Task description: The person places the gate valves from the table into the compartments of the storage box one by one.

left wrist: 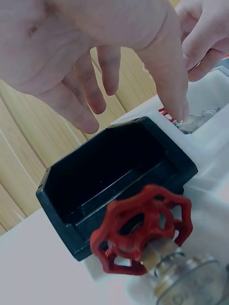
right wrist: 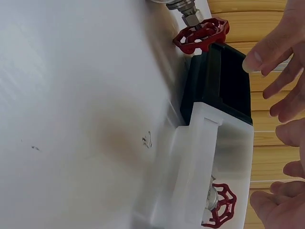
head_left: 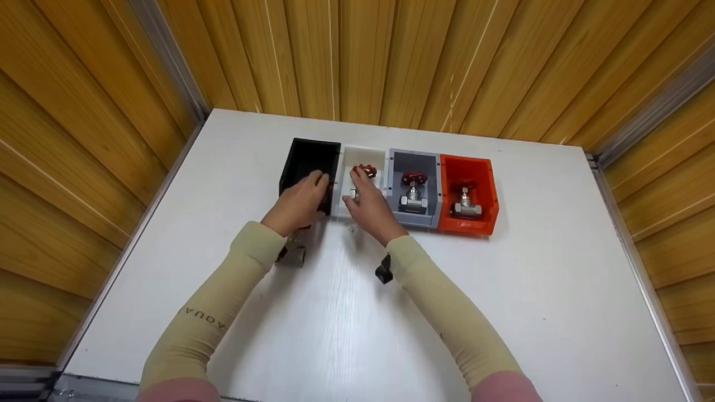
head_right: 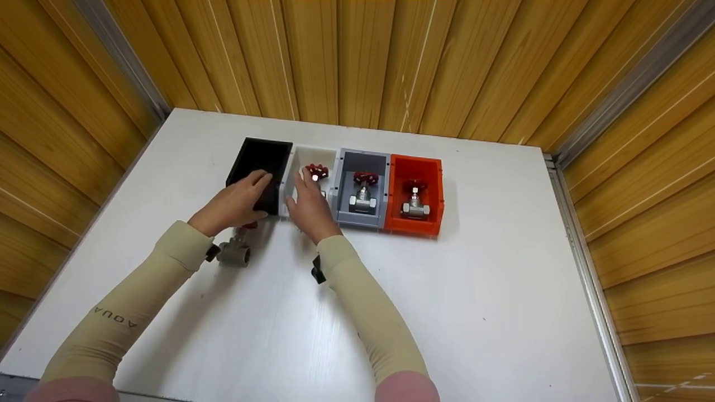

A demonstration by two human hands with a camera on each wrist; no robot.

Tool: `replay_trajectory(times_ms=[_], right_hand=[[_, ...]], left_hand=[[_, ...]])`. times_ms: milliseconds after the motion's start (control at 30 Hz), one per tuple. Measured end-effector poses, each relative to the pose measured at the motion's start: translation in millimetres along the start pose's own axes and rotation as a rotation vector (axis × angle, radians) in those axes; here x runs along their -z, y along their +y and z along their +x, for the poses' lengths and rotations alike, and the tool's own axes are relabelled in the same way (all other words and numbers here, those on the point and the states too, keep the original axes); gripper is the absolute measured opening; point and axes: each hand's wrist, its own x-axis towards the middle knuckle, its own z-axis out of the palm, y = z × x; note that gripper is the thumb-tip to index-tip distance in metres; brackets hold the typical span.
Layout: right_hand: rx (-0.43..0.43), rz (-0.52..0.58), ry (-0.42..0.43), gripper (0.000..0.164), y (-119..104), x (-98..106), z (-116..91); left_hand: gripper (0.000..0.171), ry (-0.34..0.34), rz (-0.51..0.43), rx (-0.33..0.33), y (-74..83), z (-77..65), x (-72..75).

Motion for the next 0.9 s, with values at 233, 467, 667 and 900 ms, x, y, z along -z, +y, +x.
replay_trajectory(times_ms=[233,467,667,900], right_hand=[[-0.016,0.015,-0.034,0.064,-2.8,-3.0,1.2],[-0.017,0.026,-0.05,0.063,-6.6,-10.1,2.8],[0.006,-0.018,-0.061,0.062,-9.6,-16.9,3.8],[0.003,-0.019,-0.065,0.063,-10.4,-23.5,2.7]], left_hand=[[0.08,-0.007,-0.027,0.011,-2.2,-7.4,-0.7],[0.077,0.004,-0.034,0.017,-6.5,-18.9,-9.9],[0.073,0.042,0.022,0.004,-13.0,-28.3,-14.7],[0.072,0.036,0.03,0.003,-19.7,-40.7,-18.4]])
